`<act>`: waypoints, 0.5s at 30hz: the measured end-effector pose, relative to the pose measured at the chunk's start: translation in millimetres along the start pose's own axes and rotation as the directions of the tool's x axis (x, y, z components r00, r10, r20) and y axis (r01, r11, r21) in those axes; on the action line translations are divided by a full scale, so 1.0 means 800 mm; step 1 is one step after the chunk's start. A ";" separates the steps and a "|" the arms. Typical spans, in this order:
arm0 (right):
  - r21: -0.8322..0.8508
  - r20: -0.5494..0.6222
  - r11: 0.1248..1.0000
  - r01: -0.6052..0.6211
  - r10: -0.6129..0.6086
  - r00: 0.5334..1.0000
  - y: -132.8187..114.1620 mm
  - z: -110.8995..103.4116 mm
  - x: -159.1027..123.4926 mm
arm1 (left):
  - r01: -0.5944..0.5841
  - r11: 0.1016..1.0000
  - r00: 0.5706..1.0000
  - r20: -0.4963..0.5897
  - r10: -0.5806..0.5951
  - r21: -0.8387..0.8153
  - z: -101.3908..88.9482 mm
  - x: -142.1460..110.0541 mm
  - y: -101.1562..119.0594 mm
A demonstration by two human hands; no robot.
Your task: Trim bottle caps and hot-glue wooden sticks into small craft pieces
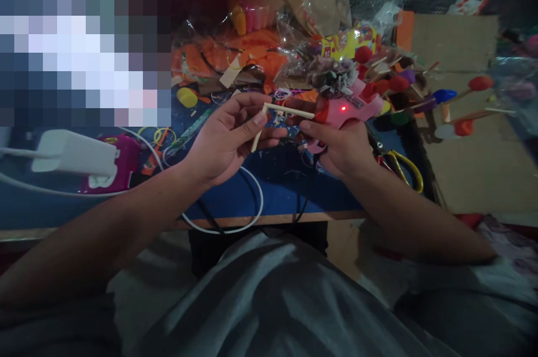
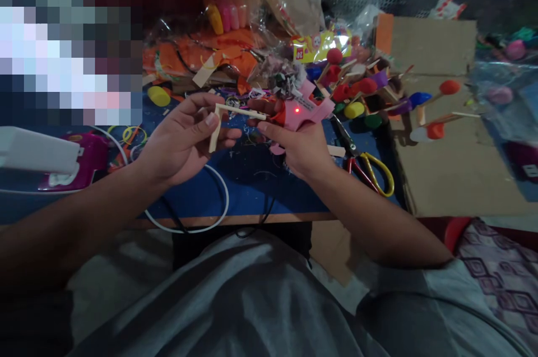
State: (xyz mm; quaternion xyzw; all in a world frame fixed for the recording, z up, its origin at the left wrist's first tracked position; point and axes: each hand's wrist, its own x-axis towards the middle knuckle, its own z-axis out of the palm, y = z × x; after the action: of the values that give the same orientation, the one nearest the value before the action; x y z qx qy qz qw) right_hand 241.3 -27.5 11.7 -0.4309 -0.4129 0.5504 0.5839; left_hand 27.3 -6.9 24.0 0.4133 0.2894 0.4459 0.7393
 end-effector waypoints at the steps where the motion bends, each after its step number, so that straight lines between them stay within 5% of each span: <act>1: -0.009 0.000 1.000 -0.023 0.023 1.000 -0.001 0.000 0.000 | 0.010 1.000 1.000 0.019 -0.010 -0.011 0.002 -0.001 0.000; 15: -0.066 -0.006 0.994 -0.090 0.090 0.996 0.003 0.003 -0.005 | 0.042 0.999 0.993 0.113 -0.039 -0.022 0.001 0.001 -0.008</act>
State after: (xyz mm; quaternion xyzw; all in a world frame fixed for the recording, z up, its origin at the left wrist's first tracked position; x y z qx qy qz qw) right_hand 238.2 -31.6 10.1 -0.4688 -0.4101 0.5616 0.5446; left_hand 30.4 -8.2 18.8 0.4229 0.2503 0.4104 0.7681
